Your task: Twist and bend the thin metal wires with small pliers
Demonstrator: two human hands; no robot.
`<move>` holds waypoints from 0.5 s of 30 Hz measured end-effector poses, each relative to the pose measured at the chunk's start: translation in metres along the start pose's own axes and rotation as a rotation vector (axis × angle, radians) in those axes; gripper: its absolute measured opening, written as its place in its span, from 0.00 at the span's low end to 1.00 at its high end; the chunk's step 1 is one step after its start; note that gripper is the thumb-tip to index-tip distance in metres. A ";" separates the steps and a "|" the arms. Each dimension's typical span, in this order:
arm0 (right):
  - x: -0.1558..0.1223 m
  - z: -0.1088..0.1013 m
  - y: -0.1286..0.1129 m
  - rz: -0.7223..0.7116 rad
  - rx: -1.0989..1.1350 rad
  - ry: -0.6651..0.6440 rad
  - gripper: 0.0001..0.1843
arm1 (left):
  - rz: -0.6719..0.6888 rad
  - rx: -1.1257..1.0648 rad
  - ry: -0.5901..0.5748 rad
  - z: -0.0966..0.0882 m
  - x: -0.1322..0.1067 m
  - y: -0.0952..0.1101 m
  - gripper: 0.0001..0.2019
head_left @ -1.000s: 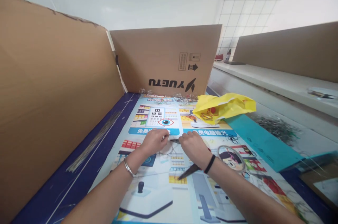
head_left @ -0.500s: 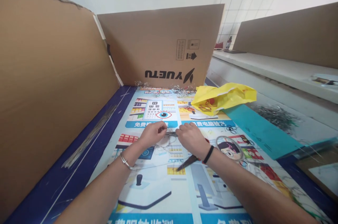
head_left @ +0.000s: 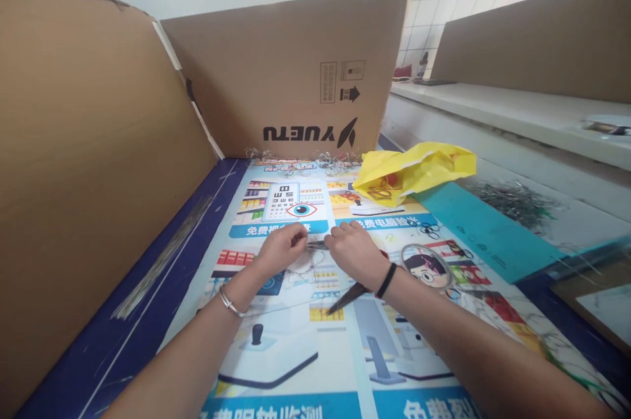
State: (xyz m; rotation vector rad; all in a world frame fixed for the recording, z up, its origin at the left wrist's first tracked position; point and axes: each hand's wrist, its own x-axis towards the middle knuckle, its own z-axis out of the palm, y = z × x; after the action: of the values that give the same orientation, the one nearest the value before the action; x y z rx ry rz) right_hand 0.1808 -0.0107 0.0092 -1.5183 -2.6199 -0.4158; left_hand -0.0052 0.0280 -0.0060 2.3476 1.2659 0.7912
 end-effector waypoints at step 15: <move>0.000 -0.006 0.002 -0.079 -0.003 0.017 0.03 | -0.020 0.116 0.001 0.002 -0.005 0.010 0.04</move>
State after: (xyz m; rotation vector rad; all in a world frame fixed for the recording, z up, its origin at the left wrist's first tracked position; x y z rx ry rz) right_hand 0.1827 -0.0113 0.0150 -1.4101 -2.6739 -0.4365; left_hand 0.0001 0.0190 -0.0035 2.4207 1.3672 0.7318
